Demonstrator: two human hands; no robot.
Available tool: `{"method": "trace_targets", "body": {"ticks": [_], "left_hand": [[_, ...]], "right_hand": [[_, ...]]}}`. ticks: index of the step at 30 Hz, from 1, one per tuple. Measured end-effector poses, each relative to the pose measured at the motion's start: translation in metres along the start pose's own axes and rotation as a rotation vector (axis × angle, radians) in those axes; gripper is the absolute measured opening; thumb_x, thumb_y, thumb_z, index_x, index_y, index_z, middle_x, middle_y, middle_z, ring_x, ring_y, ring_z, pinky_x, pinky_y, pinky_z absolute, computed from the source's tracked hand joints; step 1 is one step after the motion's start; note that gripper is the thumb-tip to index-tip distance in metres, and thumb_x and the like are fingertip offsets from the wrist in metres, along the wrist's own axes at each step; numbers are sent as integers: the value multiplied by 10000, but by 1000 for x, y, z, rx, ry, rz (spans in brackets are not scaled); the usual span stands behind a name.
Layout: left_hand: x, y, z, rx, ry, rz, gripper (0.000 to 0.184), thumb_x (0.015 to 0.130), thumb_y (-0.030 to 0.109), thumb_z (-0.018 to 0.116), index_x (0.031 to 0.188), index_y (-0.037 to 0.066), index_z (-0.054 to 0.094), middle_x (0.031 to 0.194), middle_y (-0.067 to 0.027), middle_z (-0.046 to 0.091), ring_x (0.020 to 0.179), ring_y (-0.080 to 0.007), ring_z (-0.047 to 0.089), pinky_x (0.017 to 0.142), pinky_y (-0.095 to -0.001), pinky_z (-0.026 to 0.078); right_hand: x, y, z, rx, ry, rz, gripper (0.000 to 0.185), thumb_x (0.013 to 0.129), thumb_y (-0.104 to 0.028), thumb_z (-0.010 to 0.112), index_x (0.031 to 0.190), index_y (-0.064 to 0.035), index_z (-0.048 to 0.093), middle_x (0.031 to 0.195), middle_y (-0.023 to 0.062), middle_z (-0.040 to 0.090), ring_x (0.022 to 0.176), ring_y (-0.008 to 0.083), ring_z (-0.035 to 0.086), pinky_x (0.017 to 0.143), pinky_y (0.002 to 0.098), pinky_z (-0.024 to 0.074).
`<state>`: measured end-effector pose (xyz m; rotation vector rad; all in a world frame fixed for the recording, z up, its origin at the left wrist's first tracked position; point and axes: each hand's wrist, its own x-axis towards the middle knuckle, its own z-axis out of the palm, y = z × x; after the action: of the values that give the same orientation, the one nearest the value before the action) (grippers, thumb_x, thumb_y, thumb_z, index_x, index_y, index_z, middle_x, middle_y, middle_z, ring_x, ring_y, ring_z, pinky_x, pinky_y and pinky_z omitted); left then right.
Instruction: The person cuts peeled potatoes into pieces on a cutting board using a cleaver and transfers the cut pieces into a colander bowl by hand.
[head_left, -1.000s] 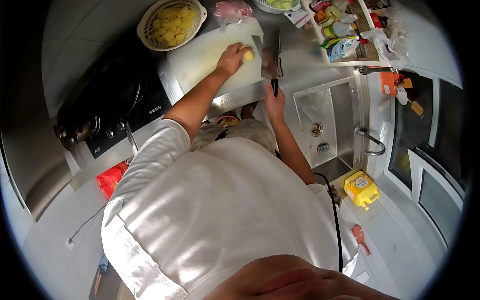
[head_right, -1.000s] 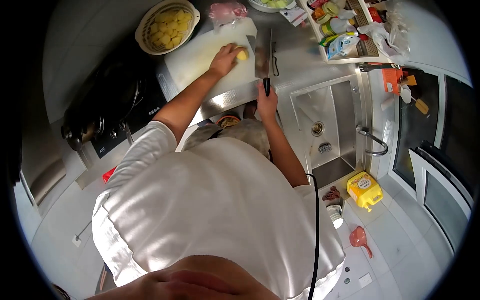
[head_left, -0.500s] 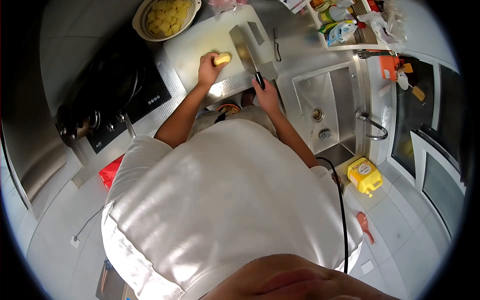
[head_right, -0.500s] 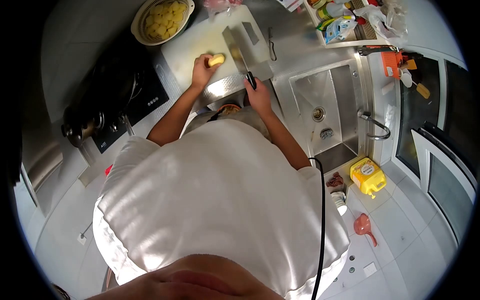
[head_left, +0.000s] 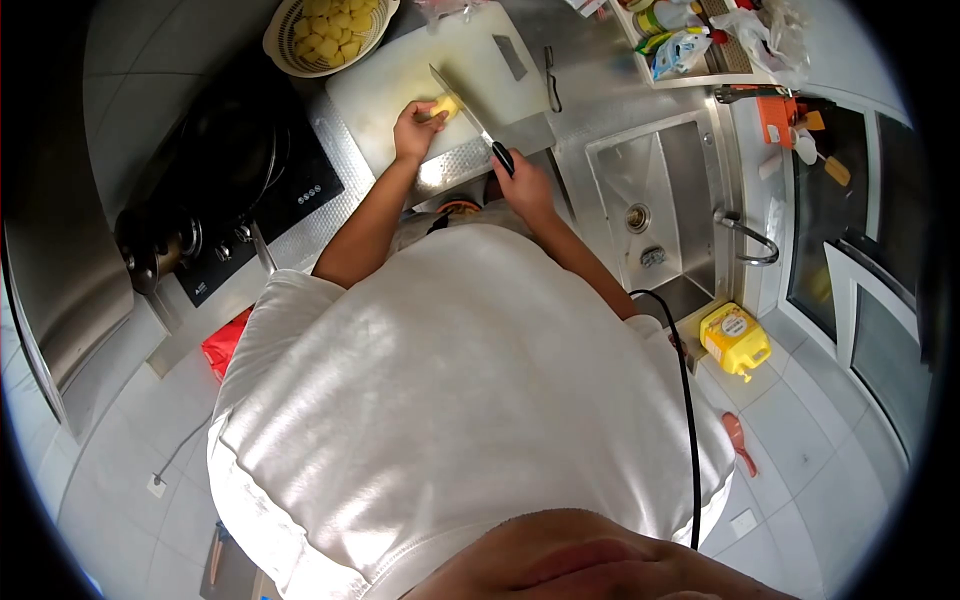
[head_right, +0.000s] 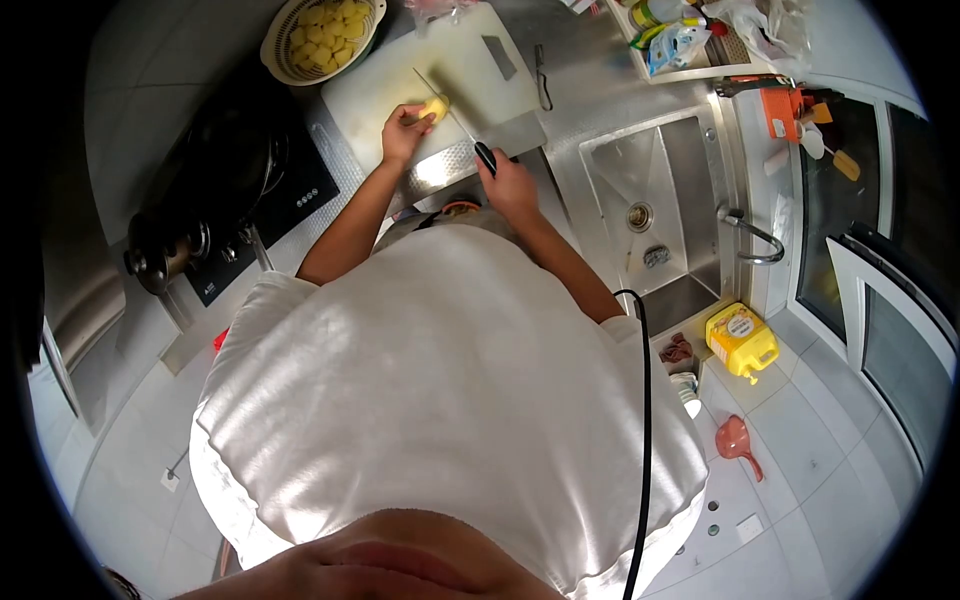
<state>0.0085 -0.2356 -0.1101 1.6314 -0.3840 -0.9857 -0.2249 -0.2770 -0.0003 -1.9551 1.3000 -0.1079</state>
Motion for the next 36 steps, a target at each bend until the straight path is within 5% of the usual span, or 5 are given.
{"method": "trace_targets", "body": {"ticks": [20,22,23,26,36], "left_hand": [[9,7,4,359,53,152,330,847,173,882,1037,25,656,956,-56,736,857,-143,675,775,-274,556],[20,-22,-3,355,69,168,312,860,158,869,1060,26,670,964,-50,734,868,-138,677,768,-269,556],[26,-33,-7,348,87,186,296,872,142,855,1083,27,683,972,-44,733,879,-134,679,761,-264,556],[21,-29,-15,69,-12,20,267,910,90,805,1137,25,680,1026,-49,721,895,-133,681,750,-255,562],[24,-25,-20,90,-28,-6,345,907,120,787,1226,48,678,1138,-106,643,889,-197,691,790,-311,608]], "right_hand": [[64,60,43,163,-151,-23,419,984,-438,640,981,-19,660,893,214,720,868,424,690,797,490,538],[73,70,48,460,-122,-21,424,972,-437,684,881,-24,659,700,123,652,612,292,636,594,428,503],[70,51,17,596,-381,323,399,985,-468,677,899,-80,648,569,7,483,431,133,439,410,349,340],[65,53,-4,861,-548,409,333,1025,-463,628,908,-153,597,534,-74,318,389,56,234,385,275,164],[45,76,-12,1097,-651,461,340,1050,-486,572,1004,-149,567,515,-67,302,374,65,227,376,280,164]]}}
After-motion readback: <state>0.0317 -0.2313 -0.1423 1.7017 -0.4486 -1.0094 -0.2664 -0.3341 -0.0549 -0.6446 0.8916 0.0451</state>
